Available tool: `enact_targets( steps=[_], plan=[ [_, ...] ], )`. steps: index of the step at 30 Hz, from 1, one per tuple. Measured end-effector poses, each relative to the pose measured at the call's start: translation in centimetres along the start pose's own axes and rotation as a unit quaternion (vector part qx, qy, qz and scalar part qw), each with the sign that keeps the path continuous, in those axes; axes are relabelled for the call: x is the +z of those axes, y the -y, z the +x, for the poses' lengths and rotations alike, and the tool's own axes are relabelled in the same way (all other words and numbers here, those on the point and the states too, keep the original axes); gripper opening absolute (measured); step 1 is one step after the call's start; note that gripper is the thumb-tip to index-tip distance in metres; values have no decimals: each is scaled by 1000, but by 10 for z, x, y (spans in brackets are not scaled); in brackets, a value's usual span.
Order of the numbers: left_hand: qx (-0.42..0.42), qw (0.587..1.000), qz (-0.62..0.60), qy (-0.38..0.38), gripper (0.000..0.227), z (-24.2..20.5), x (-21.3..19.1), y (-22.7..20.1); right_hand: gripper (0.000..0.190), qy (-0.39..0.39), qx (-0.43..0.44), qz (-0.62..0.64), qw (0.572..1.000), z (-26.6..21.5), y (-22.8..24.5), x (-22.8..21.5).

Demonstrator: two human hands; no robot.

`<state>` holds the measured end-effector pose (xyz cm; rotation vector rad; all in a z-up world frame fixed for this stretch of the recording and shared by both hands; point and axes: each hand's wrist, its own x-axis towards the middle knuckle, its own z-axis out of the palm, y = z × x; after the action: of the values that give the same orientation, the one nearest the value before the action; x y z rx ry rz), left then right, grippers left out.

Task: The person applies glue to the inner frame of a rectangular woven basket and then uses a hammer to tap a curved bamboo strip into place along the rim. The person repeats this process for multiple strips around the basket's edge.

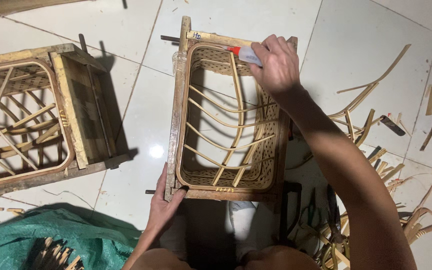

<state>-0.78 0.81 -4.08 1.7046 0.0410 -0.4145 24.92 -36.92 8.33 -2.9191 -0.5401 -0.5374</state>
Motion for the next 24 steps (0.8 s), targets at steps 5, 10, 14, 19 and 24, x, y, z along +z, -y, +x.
enact_targets(
  steps=[5, 10, 14, 19, 24],
  plan=[
    [8, 1000, -26, 1, 86, -2, -1, 1, 36, -2, -20, -35, 999, 4, -1, 12],
    [0, 1000, -18, 1, 87, -2, -1, 1, 29, -6, 17, 3, 1000, -9, -16, -3],
    [6, 1000, -23, -4, 85, -2, 0, 3, 31, -23, 32, -22, 999, -35, -31, -30],
    [-47, 999, -20, -9, 88, 0, 0, 0, 31, -23, 42, -34, 998, -53, -41, -40],
    [-47, 998, -33, -18, 87, -1, 1, -9, 34, -36, 23, -44, 998, -51, -42, -32]
  ],
)
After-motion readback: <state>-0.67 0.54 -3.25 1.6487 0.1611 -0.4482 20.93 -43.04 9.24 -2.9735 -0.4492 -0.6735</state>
